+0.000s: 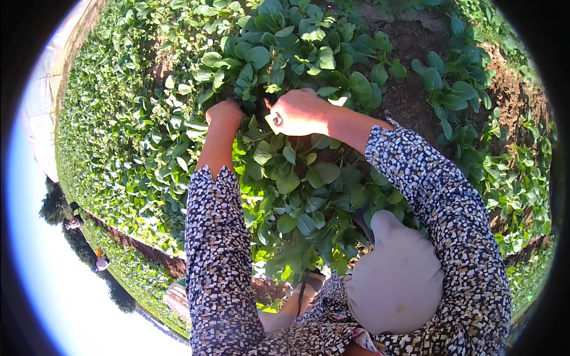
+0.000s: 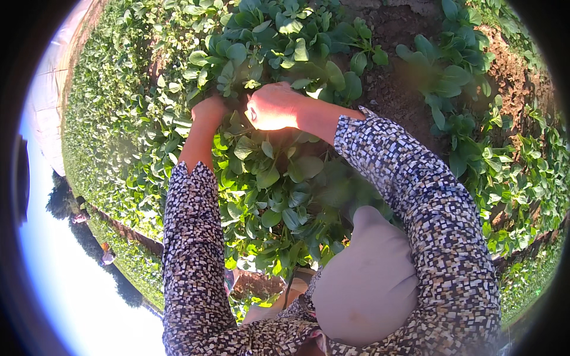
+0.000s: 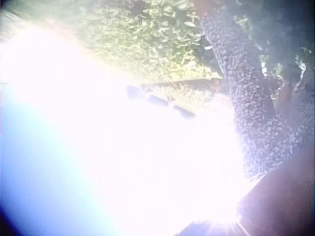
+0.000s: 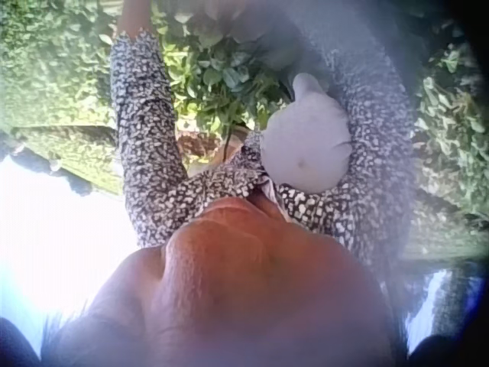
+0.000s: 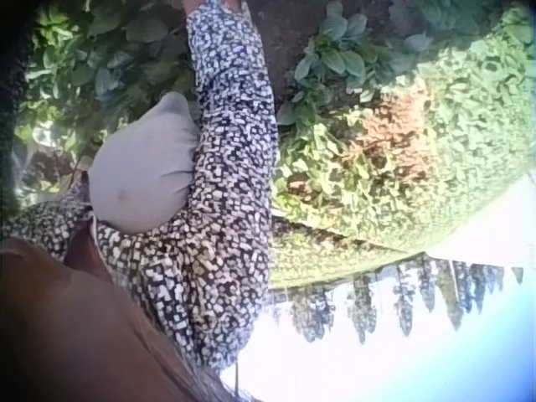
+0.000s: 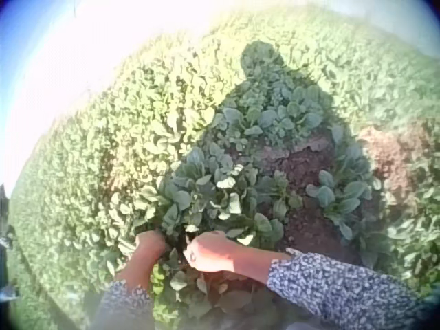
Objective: The person harvests small green plants from a field by pulling them from the soil using a hand trowel and their hands, then places them into a bucket.
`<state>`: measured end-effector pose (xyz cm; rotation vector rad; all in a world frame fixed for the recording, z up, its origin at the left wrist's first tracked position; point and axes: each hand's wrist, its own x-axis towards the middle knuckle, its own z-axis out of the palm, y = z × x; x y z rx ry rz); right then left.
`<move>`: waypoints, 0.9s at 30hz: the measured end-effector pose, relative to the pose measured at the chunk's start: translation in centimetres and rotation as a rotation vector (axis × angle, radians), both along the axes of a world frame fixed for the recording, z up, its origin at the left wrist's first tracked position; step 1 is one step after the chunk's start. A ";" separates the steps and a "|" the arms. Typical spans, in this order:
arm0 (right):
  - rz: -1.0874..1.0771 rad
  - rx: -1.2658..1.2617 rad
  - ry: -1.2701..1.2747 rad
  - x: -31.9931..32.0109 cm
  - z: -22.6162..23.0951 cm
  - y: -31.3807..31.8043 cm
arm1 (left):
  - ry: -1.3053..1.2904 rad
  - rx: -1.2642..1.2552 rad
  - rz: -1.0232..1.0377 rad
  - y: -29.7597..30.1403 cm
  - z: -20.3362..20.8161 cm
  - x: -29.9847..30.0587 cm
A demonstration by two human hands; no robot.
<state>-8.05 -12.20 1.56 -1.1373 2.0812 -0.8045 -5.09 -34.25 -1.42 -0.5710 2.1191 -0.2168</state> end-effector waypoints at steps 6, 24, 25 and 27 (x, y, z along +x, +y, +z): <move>0.003 0.013 -0.151 0.1 -0.9 2.4 | -0.048 0.014 -0.029 0.3 -1.0 0.3; -0.386 -0.206 -0.564 0.9 -2.8 0.6 | 0.526 0.733 0.790 -2.9 -1.7 4.5; -0.371 -0.157 -0.550 1.0 -2.8 0.9 | 0.543 0.799 0.860 -2.5 -1.4 4.7; -0.334 -0.065 -0.520 1.1 -2.0 1.7 | 0.573 0.905 0.970 -2.1 -0.7 5.3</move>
